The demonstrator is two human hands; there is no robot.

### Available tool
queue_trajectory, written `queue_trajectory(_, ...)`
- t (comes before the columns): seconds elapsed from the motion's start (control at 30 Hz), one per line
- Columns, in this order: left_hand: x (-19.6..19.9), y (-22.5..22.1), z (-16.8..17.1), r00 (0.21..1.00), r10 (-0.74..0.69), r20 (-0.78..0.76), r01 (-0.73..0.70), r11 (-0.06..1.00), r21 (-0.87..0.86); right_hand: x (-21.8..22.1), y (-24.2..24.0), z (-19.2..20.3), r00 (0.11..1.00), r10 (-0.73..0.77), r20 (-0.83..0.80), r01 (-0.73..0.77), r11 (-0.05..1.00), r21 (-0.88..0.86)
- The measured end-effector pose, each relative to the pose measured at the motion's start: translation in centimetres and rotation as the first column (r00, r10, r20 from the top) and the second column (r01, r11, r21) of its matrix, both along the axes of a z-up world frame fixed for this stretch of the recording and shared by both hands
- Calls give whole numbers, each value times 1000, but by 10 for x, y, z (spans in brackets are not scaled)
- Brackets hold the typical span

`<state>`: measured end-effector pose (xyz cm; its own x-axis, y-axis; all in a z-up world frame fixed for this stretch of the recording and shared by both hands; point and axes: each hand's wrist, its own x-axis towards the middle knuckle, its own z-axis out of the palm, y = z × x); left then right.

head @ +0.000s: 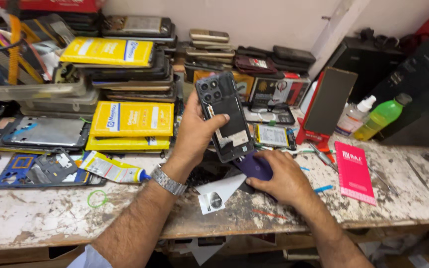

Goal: The person repairs a smartphone by first using a screwdriver to remove screws from the back of the device. They then apply adhesive from a tube along the edges of the phone's frame. Finally, they attach a purple back cover to the phone, pressing it into place to complete the assembly.

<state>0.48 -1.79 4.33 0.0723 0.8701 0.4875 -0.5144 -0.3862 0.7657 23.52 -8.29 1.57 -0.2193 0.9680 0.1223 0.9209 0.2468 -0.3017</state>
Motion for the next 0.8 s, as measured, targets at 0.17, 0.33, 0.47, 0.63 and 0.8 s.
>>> queue_trajectory(0.17, -1, -2, 4, 1000, -21, 13, 22, 1000, -11, -11, -4, 4, 995, -95, -20, 94, 994, -55)
queue_trajectory(0.33, -1, 0, 1, 999, 9, 49, -8, 999, -34, -9, -8, -3, 978, -80, -195, 79, 997, -9)
queue_trajectory(0.47, -4, 7, -2, 995, 72, 75, -64, 993, -99, 10, -1, -10, 907, -110, -407, 82, 993, -85)
queue_trajectory(0.63, -3, 10, -5, 992, 110, 67, -89, 961, -263, 33, -4, -15, 808, -124, -576, 106, 992, -65)
queue_trajectory(0.8, -3, 6, -1, 992, 90, 88, -62, 957, -283, 31, -15, -16, 607, -112, -787, 241, 969, 48)
